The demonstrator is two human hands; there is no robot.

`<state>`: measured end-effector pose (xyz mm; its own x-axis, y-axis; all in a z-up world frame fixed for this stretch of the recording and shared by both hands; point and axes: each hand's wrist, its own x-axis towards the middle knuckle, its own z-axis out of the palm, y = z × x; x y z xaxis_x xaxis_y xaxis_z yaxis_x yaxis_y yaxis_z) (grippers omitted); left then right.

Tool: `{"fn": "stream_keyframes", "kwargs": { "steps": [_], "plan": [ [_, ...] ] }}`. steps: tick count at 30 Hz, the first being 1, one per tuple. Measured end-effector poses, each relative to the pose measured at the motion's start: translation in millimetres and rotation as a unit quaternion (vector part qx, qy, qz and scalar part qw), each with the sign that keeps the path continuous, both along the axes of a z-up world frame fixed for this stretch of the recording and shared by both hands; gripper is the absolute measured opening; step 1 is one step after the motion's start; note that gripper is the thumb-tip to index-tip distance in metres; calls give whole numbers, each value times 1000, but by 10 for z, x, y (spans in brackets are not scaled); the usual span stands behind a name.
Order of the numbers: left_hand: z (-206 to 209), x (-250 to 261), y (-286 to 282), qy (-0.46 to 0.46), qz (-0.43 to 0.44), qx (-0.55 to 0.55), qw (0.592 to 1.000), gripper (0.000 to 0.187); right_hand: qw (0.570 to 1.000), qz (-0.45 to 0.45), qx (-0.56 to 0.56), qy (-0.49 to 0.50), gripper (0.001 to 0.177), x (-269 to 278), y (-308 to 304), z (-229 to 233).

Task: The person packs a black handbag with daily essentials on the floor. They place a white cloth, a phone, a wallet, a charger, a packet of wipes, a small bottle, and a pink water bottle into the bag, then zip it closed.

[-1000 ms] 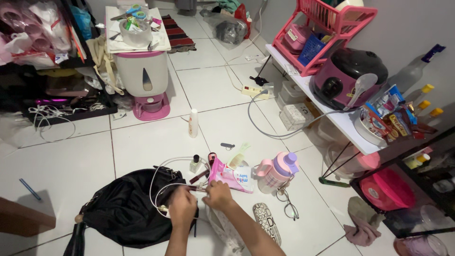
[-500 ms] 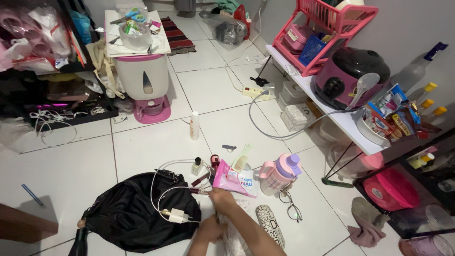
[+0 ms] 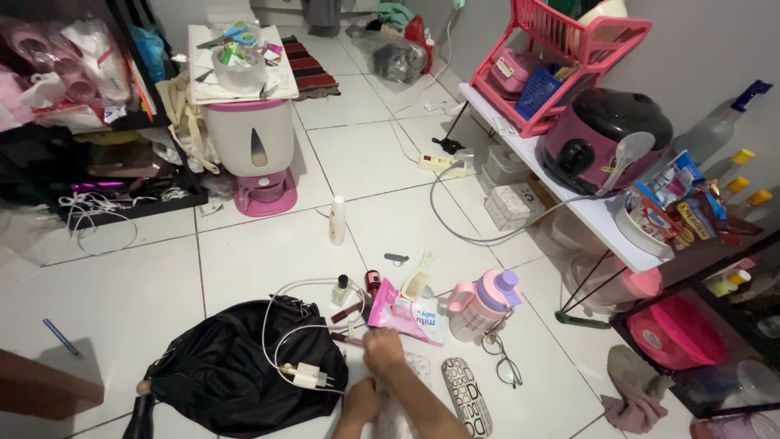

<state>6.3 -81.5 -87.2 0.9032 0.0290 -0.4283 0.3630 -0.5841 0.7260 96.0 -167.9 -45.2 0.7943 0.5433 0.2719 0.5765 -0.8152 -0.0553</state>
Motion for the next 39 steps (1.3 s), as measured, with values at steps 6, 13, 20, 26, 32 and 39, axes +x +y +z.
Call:
{"fn": "stream_keyframes", "kwargs": {
  "steps": [6, 13, 20, 26, 32, 39],
  "plan": [
    [-45, 168, 266, 38, 128, -116, 984, 44, 953, -16, 292, 82, 20, 52, -65, 788],
    [288, 222, 426, -78, 284, -218, 930, 68, 923, -15, 367, 113, 25, -62, -109, 1597],
    [944, 201, 352, -87, 285, -226, 928, 74, 989, 58, 5, 136, 21, -187, -189, 1589],
    [1272, 154, 370, -123, 266, -259, 921, 69, 982, 15, 45, 182, 39, -213, -248, 1566],
    [1239, 134, 436, -108, 337, -194, 915, 68, 957, -84, 196, 198, 49, -36, -281, 1495],
    [944, 192, 729, -181, 392, -12, 902, 52, 950, -144, 165, 223, 39, 129, -450, 876]
  ]
}}
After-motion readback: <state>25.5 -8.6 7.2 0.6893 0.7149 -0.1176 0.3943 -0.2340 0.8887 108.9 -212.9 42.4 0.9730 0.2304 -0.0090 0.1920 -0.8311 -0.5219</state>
